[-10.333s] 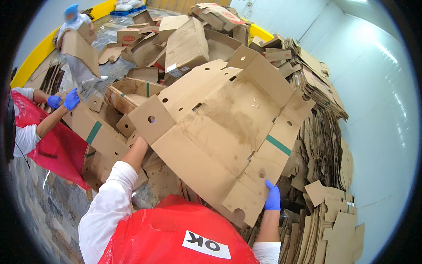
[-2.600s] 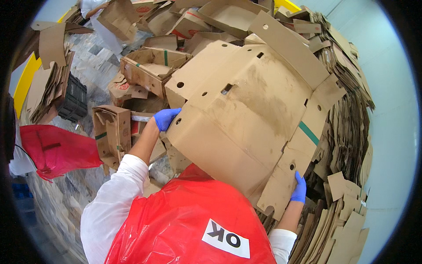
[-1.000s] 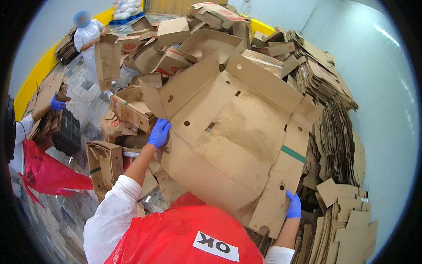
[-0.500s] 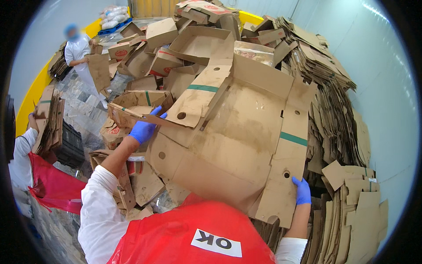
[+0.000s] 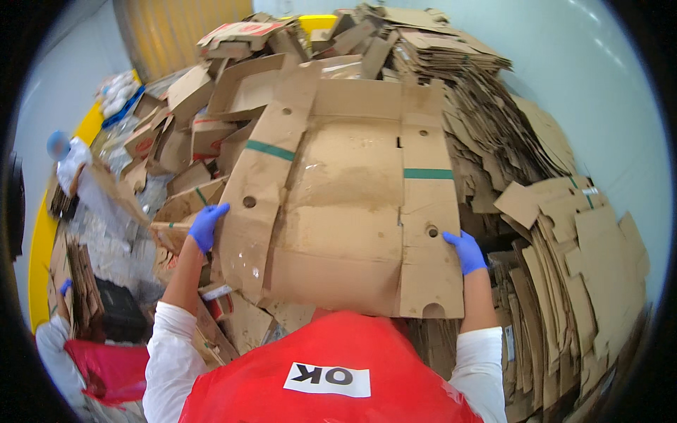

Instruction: The person picks up cardboard boxes from a large pile, unfolds them, and places them onto a growing stack. The person repeats this process with multiple boxes throughout the clip.

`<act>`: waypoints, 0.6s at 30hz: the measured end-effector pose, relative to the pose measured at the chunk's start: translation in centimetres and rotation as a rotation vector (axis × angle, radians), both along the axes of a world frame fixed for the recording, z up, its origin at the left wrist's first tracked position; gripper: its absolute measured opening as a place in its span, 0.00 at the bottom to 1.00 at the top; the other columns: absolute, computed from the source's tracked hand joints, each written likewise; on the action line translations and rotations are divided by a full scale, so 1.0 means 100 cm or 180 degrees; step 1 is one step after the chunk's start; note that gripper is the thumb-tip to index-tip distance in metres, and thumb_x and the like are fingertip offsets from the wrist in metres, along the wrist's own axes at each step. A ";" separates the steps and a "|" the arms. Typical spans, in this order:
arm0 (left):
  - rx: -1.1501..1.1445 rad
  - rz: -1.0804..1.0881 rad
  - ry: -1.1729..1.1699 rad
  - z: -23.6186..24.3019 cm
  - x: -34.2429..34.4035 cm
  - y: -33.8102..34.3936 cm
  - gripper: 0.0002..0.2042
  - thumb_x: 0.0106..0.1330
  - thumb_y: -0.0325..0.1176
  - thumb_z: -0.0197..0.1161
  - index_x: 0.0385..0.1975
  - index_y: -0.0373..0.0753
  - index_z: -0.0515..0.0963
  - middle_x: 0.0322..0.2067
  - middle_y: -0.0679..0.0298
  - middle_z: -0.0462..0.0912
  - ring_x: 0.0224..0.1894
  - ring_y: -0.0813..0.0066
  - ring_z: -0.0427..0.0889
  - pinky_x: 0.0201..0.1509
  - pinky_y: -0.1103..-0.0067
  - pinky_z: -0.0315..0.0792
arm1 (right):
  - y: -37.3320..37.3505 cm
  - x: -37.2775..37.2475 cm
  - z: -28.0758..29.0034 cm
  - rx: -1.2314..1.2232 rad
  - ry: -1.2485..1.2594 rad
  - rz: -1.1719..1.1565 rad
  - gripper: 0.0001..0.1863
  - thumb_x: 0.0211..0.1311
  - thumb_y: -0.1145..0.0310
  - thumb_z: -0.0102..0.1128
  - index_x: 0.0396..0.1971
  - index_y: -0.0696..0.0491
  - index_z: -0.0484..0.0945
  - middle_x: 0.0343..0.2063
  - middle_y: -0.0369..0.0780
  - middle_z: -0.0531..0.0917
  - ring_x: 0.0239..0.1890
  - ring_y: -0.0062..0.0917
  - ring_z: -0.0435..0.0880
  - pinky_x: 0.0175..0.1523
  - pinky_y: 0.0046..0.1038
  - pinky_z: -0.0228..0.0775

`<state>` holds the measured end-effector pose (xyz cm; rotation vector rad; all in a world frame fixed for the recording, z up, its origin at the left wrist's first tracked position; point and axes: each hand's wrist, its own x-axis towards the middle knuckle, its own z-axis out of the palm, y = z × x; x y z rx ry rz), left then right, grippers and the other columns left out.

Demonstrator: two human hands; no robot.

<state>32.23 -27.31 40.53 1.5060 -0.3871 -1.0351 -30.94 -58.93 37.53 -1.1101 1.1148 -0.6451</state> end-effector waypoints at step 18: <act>-0.1284 -0.0350 -0.2298 0.193 -0.028 -0.062 0.16 0.72 0.35 0.66 0.53 0.30 0.82 0.44 0.65 0.86 0.43 0.79 0.82 0.50 0.79 0.76 | 0.088 -0.018 0.160 -0.1528 0.0184 -0.0830 0.27 0.62 0.70 0.68 0.59 0.65 0.77 0.47 0.42 0.86 0.46 0.24 0.83 0.55 0.30 0.76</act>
